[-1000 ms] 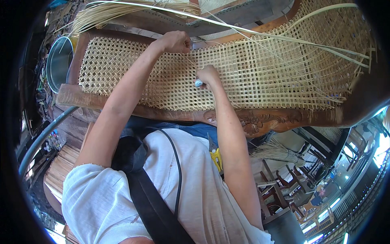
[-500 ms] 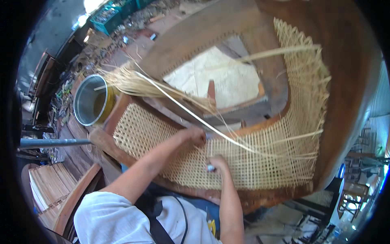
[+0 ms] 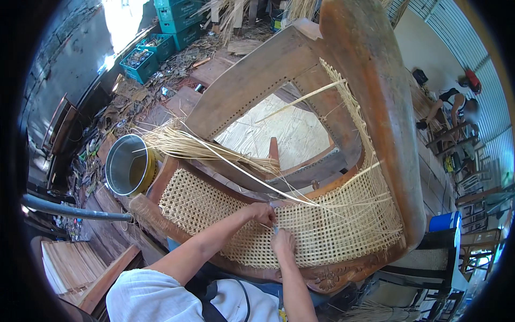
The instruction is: Repairing and weaving the cane surface of a wooden chair.
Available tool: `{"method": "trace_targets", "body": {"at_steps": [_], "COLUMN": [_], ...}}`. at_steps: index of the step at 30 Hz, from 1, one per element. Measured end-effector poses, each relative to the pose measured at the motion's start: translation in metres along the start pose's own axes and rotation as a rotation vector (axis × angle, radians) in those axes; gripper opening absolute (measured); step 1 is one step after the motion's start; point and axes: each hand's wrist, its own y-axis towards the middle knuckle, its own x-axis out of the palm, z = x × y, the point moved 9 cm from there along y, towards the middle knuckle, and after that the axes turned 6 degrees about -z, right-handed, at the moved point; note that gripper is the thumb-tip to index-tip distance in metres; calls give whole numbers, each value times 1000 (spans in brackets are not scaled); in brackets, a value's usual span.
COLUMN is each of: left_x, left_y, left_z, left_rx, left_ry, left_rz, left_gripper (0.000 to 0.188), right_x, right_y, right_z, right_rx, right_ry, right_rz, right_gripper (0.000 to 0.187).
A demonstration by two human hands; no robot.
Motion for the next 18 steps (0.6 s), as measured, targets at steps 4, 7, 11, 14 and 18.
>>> {"method": "trace_targets", "body": {"at_steps": [4,7,11,14,18], "left_x": [-11,-34,-40,-52,-28], "left_y": [-17,-36,-41,-58,-44], "left_z": [-6,-34,-26,-26,35], "left_rx": [-3,28,147,-184,-62], "left_ry": [-21,-1109,-1490,-657,-8], "left_rz": [106,425,384,538,293], "left_gripper": [23,15,24,32,36], "right_x": [2,7,4,-4,-65], "right_y": [6,16,18,0,-48], "right_z": [6,19,13,29,71], "right_rx": [44,102,36,129,141], "right_ry": [69,111,75,66,40], "right_rz": [31,-1,-5,-136,77], "right_gripper": [26,28,30,29,29]}}
